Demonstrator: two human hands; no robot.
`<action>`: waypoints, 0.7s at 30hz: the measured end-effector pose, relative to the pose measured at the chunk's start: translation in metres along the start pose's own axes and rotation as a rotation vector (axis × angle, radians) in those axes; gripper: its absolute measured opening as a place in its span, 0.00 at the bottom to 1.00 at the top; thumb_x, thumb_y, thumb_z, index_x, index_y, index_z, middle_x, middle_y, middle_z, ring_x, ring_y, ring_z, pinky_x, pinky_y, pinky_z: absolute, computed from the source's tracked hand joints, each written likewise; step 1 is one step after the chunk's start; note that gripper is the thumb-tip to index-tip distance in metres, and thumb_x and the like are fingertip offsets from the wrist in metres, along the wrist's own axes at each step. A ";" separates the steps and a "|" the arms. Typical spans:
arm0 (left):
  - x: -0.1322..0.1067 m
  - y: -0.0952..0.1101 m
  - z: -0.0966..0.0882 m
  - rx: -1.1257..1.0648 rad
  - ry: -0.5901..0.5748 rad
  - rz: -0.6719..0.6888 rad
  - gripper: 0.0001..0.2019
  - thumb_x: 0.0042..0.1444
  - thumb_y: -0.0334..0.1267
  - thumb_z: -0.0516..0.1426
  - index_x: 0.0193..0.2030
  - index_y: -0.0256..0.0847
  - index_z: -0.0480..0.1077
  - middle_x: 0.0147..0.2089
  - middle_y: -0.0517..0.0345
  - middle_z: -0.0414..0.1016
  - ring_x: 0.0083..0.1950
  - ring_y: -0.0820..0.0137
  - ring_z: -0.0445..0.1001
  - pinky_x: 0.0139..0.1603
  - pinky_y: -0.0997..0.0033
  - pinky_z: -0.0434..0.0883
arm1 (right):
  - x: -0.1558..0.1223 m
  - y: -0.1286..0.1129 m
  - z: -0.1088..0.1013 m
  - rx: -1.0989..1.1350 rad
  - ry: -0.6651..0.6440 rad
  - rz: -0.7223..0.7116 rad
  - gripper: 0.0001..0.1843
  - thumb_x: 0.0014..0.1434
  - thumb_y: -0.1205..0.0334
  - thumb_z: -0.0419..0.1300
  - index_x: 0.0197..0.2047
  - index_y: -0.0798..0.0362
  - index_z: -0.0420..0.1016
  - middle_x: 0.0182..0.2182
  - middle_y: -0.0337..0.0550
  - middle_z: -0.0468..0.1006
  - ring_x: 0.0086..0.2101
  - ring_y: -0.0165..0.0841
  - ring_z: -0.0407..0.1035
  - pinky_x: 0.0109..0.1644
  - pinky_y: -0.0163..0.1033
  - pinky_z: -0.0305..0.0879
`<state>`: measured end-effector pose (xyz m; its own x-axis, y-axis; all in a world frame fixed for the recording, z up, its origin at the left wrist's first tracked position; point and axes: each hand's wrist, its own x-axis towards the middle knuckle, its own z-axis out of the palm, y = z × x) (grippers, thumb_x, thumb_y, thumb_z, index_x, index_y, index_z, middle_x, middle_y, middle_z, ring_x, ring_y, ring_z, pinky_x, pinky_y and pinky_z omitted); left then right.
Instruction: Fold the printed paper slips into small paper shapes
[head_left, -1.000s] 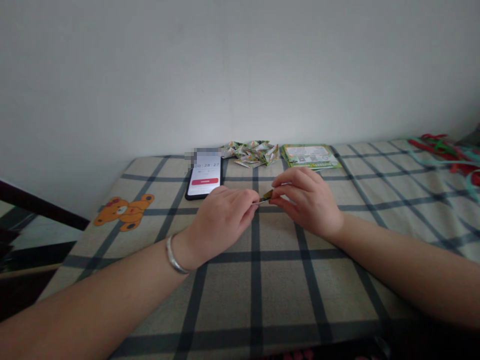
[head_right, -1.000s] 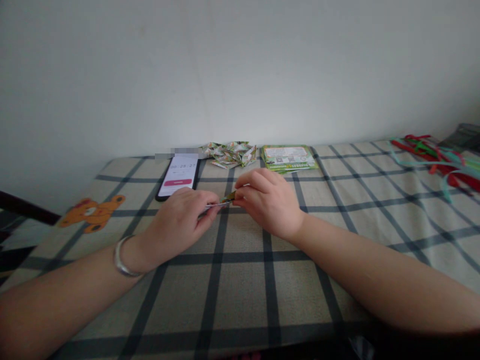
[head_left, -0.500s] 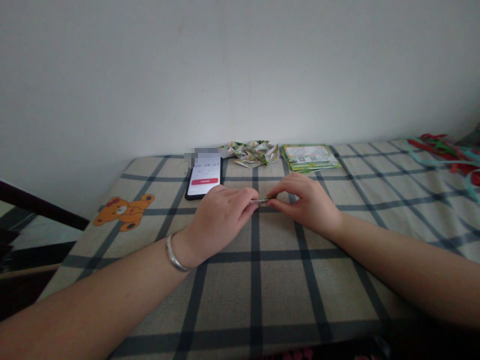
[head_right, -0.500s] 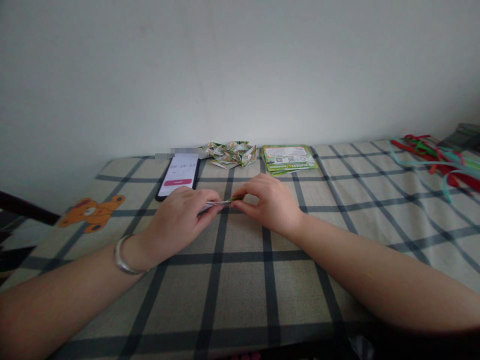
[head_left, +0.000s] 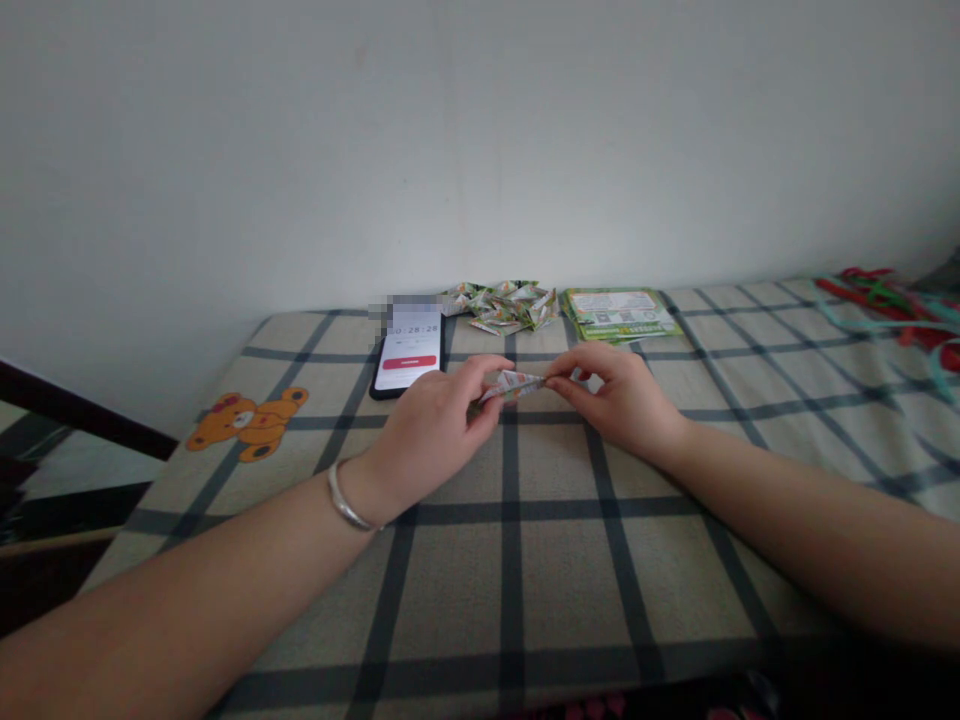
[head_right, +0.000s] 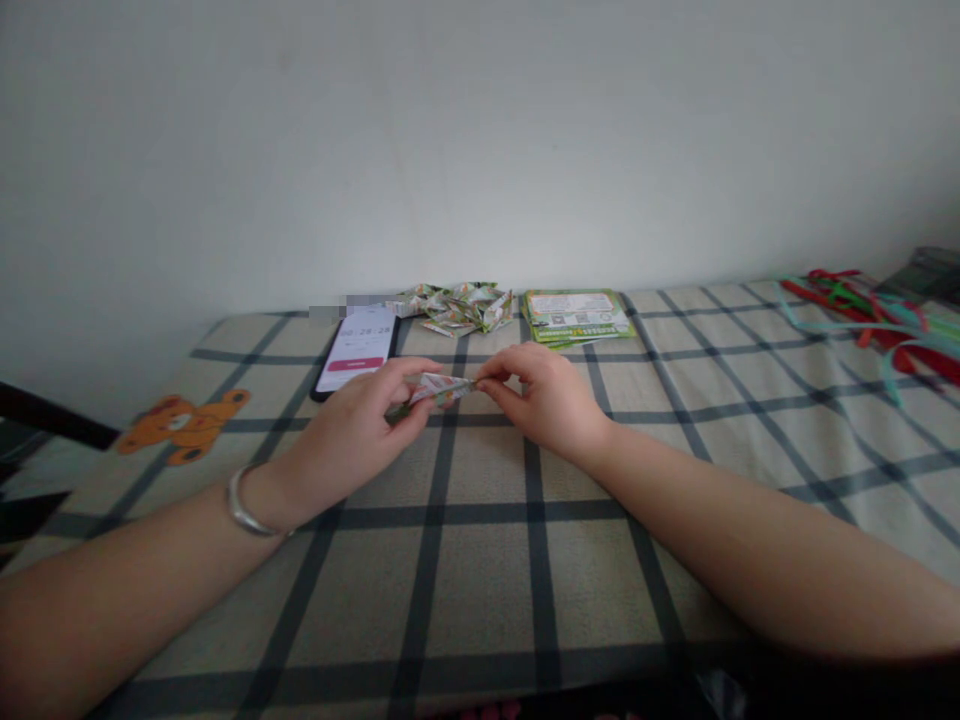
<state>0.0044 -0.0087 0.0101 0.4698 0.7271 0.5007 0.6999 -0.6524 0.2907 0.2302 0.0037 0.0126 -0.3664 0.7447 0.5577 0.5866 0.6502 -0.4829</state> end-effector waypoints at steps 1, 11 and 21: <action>0.000 0.000 0.000 -0.029 -0.008 -0.018 0.16 0.61 0.32 0.55 0.55 0.44 0.62 0.38 0.60 0.78 0.39 0.67 0.77 0.41 0.68 0.70 | 0.000 0.001 0.000 0.014 0.000 0.029 0.03 0.58 0.67 0.61 0.34 0.53 0.77 0.28 0.40 0.77 0.30 0.30 0.68 0.31 0.34 0.61; 0.000 0.003 -0.001 -0.248 -0.067 -0.080 0.22 0.60 0.28 0.53 0.60 0.42 0.54 0.30 0.64 0.78 0.33 0.71 0.78 0.32 0.75 0.67 | 0.002 0.011 0.005 0.174 0.004 0.215 0.05 0.55 0.62 0.65 0.36 0.51 0.79 0.30 0.39 0.80 0.28 0.29 0.69 0.33 0.35 0.64; -0.001 0.005 0.001 -0.253 -0.001 -0.115 0.25 0.57 0.27 0.54 0.60 0.41 0.53 0.25 0.69 0.73 0.23 0.76 0.73 0.26 0.78 0.63 | -0.001 0.001 0.000 -0.125 0.088 -0.132 0.02 0.58 0.65 0.63 0.34 0.50 0.73 0.35 0.43 0.76 0.38 0.35 0.69 0.40 0.41 0.65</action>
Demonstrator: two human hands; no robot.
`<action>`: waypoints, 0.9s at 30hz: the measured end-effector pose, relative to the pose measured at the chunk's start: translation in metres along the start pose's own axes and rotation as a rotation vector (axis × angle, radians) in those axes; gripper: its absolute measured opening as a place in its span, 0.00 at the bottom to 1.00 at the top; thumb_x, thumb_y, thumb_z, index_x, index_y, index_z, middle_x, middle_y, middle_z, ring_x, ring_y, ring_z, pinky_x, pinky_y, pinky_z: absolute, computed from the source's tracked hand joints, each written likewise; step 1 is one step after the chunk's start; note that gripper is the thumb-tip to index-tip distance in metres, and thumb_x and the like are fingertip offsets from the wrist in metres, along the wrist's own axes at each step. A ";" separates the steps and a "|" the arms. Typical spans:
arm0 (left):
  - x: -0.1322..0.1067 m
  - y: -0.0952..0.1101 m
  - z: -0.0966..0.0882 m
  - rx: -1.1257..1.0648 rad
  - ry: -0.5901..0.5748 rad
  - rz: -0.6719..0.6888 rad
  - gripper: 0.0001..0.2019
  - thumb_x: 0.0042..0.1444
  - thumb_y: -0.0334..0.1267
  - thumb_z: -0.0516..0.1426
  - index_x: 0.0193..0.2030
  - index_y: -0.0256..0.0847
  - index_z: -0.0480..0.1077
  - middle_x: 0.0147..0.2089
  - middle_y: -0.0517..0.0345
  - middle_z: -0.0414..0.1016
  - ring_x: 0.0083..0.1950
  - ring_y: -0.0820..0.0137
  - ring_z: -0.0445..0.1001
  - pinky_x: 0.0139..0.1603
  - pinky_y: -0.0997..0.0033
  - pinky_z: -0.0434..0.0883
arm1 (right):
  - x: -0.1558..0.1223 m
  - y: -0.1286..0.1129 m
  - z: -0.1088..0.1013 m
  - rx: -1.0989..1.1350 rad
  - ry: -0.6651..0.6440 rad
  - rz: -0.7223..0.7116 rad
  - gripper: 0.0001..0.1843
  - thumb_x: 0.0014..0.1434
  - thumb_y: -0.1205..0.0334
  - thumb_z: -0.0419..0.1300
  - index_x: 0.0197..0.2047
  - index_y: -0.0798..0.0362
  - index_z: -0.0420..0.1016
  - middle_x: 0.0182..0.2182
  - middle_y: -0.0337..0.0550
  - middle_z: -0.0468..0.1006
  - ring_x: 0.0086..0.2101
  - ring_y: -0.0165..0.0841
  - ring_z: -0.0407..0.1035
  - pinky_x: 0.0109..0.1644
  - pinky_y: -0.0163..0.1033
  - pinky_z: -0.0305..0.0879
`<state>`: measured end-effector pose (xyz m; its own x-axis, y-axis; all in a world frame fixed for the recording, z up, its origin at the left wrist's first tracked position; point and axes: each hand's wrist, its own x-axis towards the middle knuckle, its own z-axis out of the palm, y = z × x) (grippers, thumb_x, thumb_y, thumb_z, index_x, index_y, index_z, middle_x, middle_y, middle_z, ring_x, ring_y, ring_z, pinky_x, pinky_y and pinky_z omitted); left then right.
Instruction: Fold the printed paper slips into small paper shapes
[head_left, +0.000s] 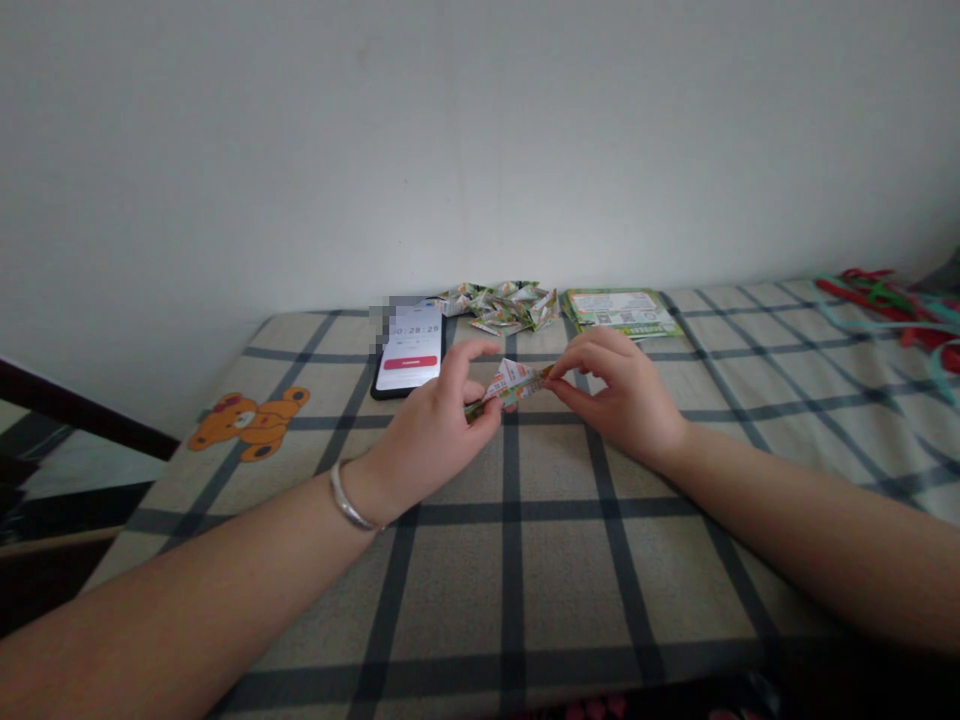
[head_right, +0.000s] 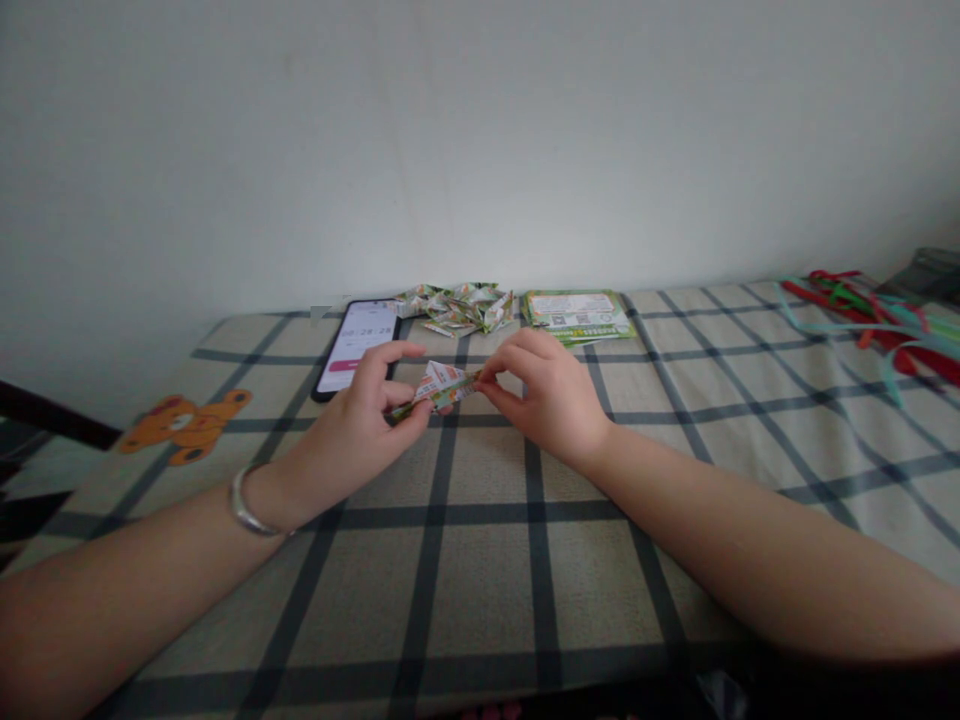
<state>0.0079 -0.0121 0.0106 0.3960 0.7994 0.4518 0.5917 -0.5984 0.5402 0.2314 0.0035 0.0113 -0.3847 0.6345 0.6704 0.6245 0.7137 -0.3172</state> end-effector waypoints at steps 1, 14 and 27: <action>0.000 0.000 0.000 0.000 0.000 -0.008 0.25 0.57 0.27 0.54 0.61 0.41 0.52 0.25 0.70 0.73 0.23 0.77 0.72 0.26 0.78 0.63 | 0.000 -0.002 -0.001 -0.029 -0.044 -0.053 0.01 0.59 0.64 0.62 0.35 0.50 0.74 0.34 0.43 0.77 0.37 0.35 0.69 0.41 0.42 0.65; 0.000 -0.002 0.001 0.053 -0.083 0.128 0.16 0.58 0.32 0.55 0.54 0.40 0.60 0.42 0.55 0.77 0.41 0.69 0.77 0.41 0.69 0.72 | -0.003 -0.008 0.005 -0.058 -0.205 -0.194 0.11 0.62 0.64 0.57 0.45 0.49 0.79 0.43 0.41 0.81 0.41 0.36 0.70 0.45 0.42 0.68; 0.001 -0.003 -0.004 0.032 -0.084 0.174 0.11 0.60 0.30 0.50 0.48 0.40 0.65 0.41 0.57 0.75 0.42 0.70 0.75 0.45 0.67 0.71 | -0.002 -0.010 0.004 0.047 -0.216 -0.124 0.11 0.61 0.65 0.58 0.46 0.49 0.78 0.47 0.41 0.80 0.46 0.35 0.73 0.50 0.43 0.70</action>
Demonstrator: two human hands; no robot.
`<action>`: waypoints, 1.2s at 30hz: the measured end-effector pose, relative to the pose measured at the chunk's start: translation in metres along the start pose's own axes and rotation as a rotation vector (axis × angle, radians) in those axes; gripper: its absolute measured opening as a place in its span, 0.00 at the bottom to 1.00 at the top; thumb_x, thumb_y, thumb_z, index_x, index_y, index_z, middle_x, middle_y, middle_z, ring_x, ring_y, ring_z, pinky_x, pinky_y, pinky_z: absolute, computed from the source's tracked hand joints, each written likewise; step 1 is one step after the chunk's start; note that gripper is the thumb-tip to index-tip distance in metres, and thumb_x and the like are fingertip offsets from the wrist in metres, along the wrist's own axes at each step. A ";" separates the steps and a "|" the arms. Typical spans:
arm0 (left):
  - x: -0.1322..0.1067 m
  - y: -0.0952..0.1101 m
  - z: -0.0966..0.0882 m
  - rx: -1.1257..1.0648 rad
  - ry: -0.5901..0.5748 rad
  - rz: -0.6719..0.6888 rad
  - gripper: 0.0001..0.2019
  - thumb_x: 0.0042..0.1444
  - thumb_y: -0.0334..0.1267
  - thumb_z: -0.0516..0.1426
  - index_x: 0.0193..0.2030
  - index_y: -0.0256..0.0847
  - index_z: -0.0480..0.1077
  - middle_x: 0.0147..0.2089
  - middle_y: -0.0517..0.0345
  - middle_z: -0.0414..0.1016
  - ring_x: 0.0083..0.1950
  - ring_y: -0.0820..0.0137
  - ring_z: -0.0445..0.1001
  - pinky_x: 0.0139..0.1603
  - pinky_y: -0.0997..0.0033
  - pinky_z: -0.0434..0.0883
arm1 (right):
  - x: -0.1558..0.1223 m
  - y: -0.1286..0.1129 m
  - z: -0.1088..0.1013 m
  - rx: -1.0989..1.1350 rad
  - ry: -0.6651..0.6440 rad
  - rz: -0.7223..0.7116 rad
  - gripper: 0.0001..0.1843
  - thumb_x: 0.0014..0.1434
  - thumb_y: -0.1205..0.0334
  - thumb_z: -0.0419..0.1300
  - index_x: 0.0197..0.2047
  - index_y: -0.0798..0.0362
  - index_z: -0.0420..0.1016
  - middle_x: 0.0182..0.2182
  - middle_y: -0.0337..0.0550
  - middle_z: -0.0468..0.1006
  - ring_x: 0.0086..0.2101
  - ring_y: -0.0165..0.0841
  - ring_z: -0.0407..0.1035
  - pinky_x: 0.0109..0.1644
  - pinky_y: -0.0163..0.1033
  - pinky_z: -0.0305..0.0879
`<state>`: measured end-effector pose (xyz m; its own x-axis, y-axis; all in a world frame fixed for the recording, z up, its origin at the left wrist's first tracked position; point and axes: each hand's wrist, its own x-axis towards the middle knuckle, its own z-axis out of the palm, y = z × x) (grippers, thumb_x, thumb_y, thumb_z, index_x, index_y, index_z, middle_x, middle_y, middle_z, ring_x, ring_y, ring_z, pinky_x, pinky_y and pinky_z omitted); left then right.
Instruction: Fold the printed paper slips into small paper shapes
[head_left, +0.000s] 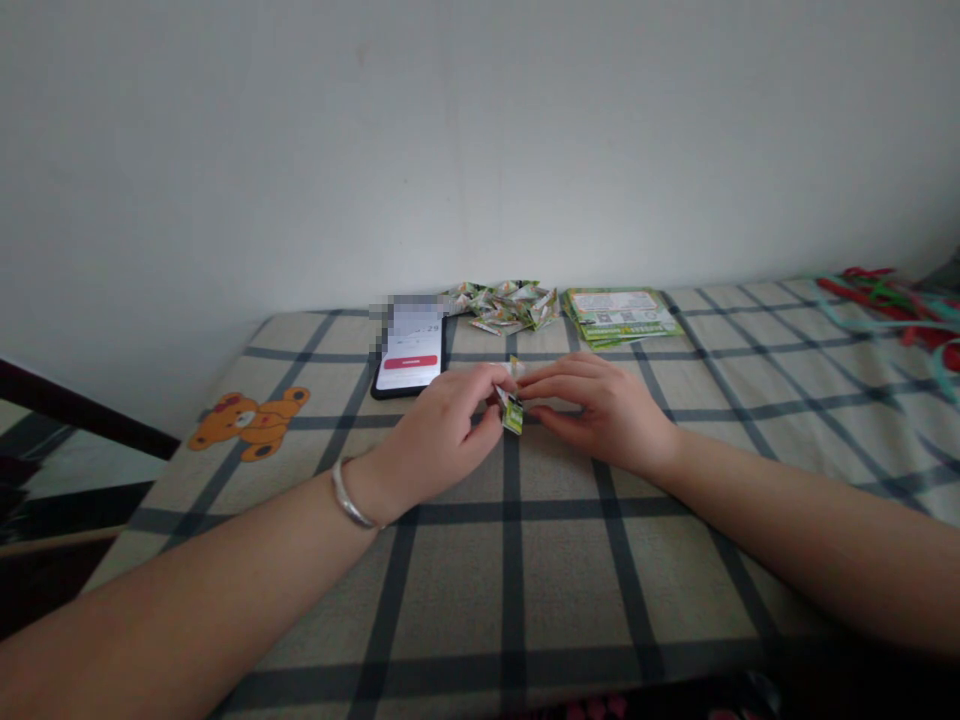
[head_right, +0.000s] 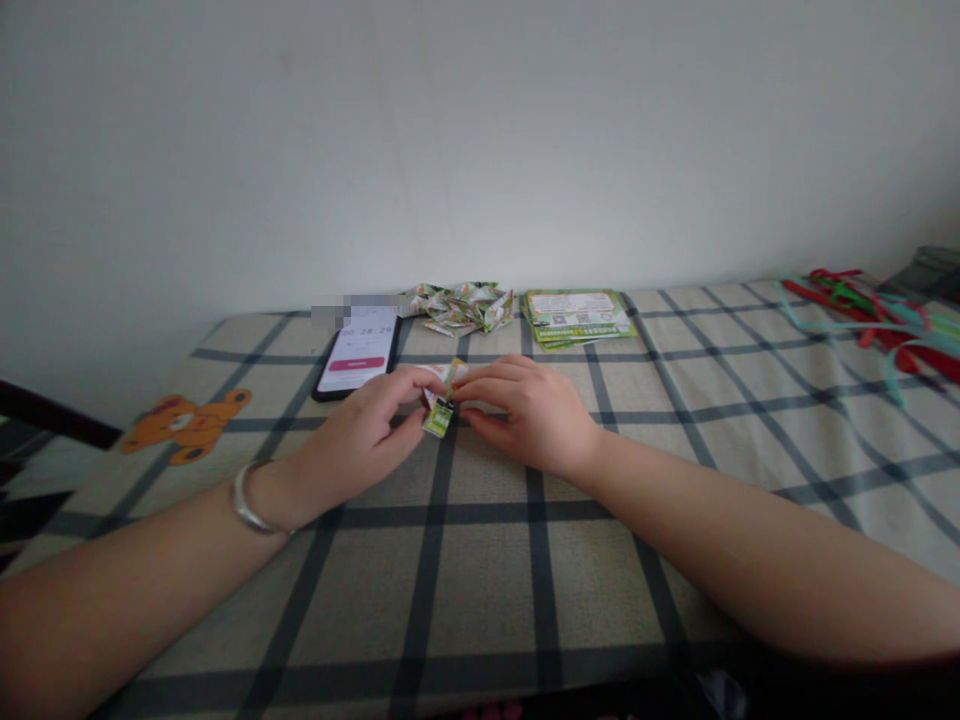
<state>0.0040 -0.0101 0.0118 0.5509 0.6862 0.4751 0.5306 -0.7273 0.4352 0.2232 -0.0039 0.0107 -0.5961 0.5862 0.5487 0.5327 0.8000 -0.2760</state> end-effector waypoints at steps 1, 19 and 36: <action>0.000 -0.001 0.001 0.019 0.020 0.007 0.10 0.60 0.30 0.51 0.48 0.40 0.65 0.42 0.57 0.76 0.42 0.70 0.76 0.45 0.68 0.71 | 0.000 0.000 0.000 0.001 -0.002 0.001 0.11 0.61 0.65 0.59 0.46 0.49 0.78 0.47 0.41 0.80 0.46 0.35 0.74 0.50 0.44 0.70; 0.001 -0.001 -0.004 0.386 0.229 0.129 0.06 0.59 0.33 0.58 0.40 0.43 0.76 0.39 0.53 0.68 0.42 0.66 0.68 0.42 0.65 0.69 | -0.003 -0.009 -0.003 0.091 0.027 0.027 0.07 0.60 0.62 0.61 0.42 0.51 0.77 0.40 0.42 0.81 0.41 0.33 0.75 0.44 0.39 0.71; 0.000 0.001 -0.002 0.360 0.173 0.229 0.05 0.62 0.35 0.55 0.44 0.40 0.65 0.37 0.58 0.78 0.36 0.68 0.76 0.37 0.67 0.69 | -0.003 -0.003 0.001 0.389 0.188 0.270 0.05 0.59 0.63 0.62 0.37 0.53 0.79 0.36 0.43 0.83 0.36 0.32 0.76 0.36 0.36 0.72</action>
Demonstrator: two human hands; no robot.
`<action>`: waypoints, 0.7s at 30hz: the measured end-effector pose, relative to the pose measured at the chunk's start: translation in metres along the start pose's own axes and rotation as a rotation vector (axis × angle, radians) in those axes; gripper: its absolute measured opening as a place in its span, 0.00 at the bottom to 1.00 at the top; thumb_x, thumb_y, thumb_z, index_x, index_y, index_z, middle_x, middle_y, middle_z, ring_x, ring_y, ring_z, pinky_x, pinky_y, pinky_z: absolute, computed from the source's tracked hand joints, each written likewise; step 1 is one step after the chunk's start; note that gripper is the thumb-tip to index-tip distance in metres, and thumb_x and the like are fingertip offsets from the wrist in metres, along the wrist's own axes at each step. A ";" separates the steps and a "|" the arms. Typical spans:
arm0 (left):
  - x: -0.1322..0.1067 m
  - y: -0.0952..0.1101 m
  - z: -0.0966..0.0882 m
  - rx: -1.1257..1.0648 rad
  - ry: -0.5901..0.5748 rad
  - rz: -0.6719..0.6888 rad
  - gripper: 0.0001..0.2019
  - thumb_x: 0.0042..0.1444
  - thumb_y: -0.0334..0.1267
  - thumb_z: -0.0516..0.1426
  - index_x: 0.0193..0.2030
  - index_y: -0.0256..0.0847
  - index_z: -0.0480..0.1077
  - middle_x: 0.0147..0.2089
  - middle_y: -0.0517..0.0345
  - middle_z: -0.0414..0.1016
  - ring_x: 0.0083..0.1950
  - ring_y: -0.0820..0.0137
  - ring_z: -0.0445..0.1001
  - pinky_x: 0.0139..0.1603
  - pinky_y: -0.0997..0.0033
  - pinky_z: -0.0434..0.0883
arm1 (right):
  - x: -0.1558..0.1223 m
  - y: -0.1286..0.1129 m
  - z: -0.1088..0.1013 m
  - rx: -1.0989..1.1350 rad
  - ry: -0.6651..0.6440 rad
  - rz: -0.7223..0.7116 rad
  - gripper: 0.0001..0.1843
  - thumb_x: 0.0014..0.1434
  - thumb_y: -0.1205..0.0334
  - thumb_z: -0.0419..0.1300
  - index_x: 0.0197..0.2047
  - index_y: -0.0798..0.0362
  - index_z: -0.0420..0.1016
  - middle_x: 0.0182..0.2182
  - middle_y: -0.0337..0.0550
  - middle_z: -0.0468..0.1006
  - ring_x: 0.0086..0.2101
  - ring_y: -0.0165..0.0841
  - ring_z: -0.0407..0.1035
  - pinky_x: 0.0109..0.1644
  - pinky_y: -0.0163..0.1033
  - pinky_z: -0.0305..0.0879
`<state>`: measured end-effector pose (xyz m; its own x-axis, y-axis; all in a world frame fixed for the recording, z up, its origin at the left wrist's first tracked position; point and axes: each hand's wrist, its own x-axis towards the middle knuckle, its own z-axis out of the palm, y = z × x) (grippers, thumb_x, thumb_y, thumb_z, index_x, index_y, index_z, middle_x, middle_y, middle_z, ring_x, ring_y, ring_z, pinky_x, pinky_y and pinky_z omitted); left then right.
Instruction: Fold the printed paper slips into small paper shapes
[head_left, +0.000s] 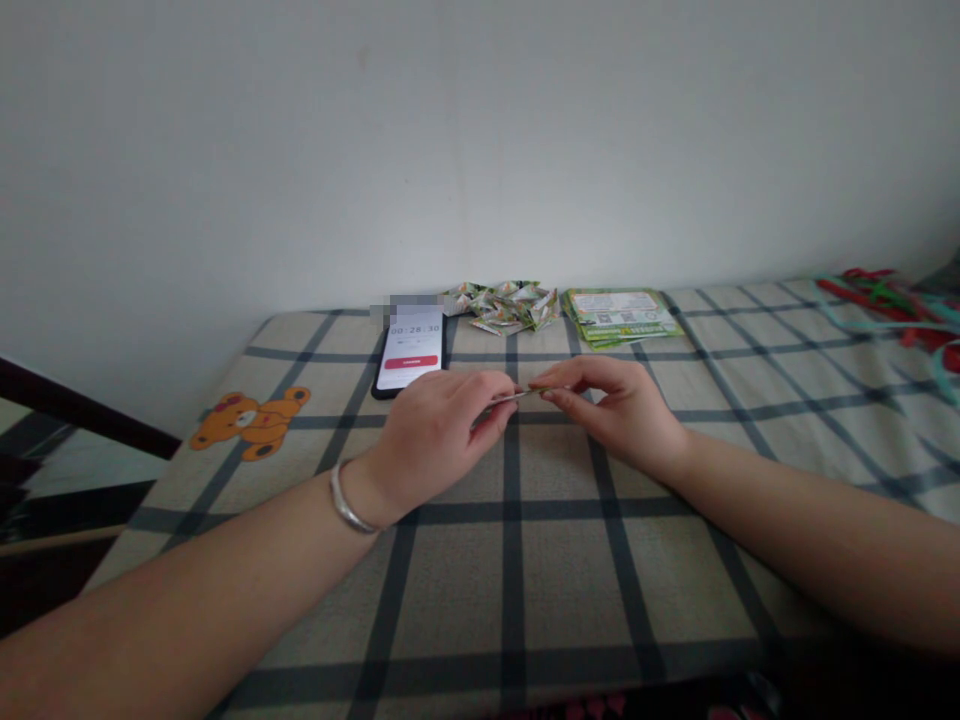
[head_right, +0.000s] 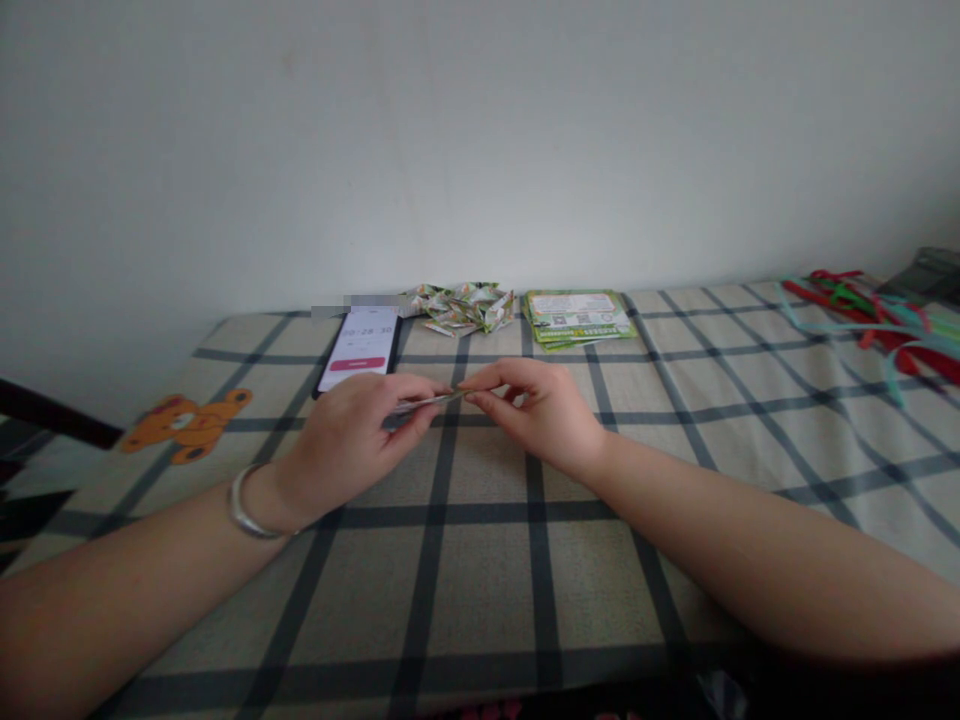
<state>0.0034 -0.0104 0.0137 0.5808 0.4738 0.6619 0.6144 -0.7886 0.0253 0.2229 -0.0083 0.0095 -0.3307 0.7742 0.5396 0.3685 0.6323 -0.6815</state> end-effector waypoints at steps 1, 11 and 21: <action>0.000 0.000 0.000 0.014 0.003 0.003 0.05 0.63 0.35 0.55 0.44 0.40 0.65 0.35 0.59 0.77 0.34 0.67 0.76 0.35 0.67 0.69 | 0.000 0.000 0.000 -0.020 0.004 0.002 0.05 0.59 0.63 0.62 0.37 0.53 0.79 0.35 0.43 0.83 0.34 0.31 0.76 0.34 0.35 0.72; -0.001 0.004 0.000 -0.287 -0.087 -0.259 0.03 0.63 0.35 0.54 0.43 0.42 0.65 0.35 0.62 0.76 0.31 0.75 0.77 0.32 0.78 0.71 | 0.002 -0.005 -0.006 -0.326 0.123 -0.407 0.06 0.58 0.69 0.62 0.37 0.50 0.73 0.43 0.44 0.79 0.43 0.34 0.73 0.48 0.43 0.69; -0.002 0.006 0.003 -0.693 -0.177 -0.509 0.04 0.63 0.37 0.55 0.43 0.43 0.63 0.33 0.64 0.79 0.27 0.76 0.79 0.26 0.83 0.72 | 0.003 0.000 -0.008 -0.469 0.125 -0.453 0.05 0.58 0.65 0.65 0.39 0.49 0.77 0.36 0.41 0.78 0.37 0.33 0.70 0.41 0.42 0.66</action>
<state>0.0074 -0.0153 0.0102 0.4339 0.8414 0.3221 0.3920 -0.4982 0.7734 0.2293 -0.0060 0.0153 -0.4492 0.4081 0.7948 0.5651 0.8188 -0.1010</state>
